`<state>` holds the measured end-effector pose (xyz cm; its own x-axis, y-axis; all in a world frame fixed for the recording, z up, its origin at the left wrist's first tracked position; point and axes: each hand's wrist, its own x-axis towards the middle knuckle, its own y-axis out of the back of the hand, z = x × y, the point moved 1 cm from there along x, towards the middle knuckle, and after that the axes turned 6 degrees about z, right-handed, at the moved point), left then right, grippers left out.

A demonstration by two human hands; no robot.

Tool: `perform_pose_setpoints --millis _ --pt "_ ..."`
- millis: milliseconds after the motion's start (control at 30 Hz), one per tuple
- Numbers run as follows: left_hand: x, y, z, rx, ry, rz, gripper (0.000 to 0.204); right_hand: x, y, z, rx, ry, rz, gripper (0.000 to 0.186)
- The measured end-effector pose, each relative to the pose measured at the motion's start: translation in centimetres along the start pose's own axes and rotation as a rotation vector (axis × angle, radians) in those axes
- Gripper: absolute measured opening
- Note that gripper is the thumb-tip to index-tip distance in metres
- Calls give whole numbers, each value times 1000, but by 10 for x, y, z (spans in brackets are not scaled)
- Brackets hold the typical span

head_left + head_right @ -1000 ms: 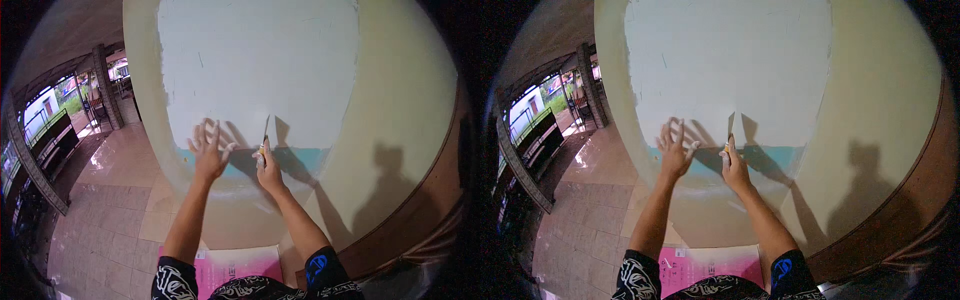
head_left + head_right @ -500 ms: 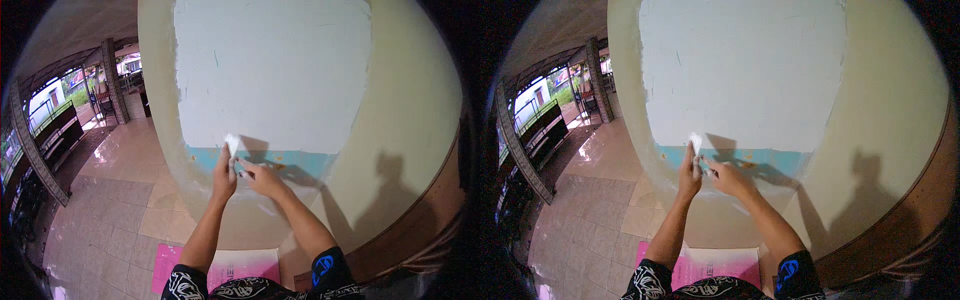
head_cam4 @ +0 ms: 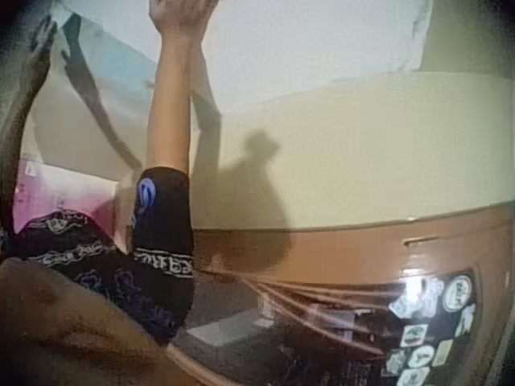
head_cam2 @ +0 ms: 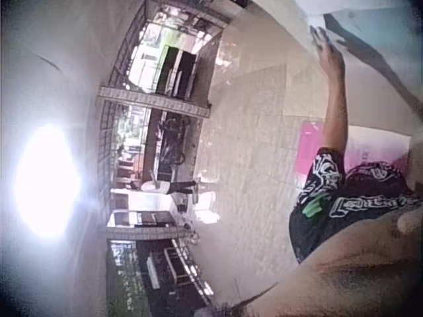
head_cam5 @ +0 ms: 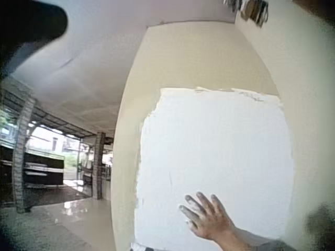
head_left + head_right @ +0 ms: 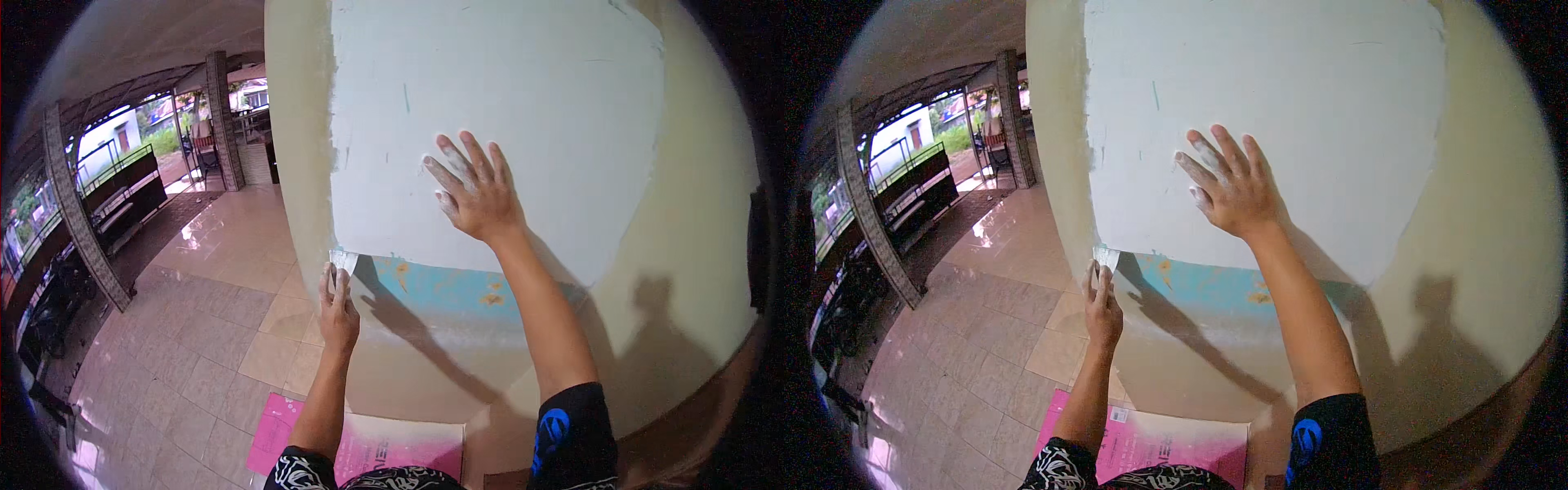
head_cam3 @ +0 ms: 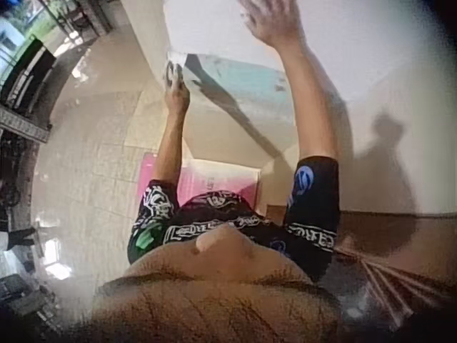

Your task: The person applies and smooths plaster onto a wall using a putty knife.

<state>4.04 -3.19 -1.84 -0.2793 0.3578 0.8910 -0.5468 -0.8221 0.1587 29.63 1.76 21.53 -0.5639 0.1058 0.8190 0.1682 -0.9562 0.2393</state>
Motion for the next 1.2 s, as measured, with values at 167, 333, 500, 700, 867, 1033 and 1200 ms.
perform_pose_setpoints --millis 167,333,500,700,867,1033,1200 --pt "8 -3 9 -35 -96 32 54 -1 8 4 -4 -42 -20 56" --pt "19 -18 21 10 -114 11 61 -3 9 3 -21 -44 32 52" --pt "41 -18 17 -92 -150 -8 59 -4 10 4 -36 -39 86 48" --pt "20 -25 0 -91 -153 93 53 -2 8 4 -19 -47 113 44" --pt "52 -21 25 -139 -128 88 51 -7 7 5 3 -58 117 47" --pt "51 -28 30 -151 -122 77 59 -7 6 11 22 -59 96 41" --pt "26 -25 12 -63 -160 -8 69 -6 5 6 19 -49 119 43"
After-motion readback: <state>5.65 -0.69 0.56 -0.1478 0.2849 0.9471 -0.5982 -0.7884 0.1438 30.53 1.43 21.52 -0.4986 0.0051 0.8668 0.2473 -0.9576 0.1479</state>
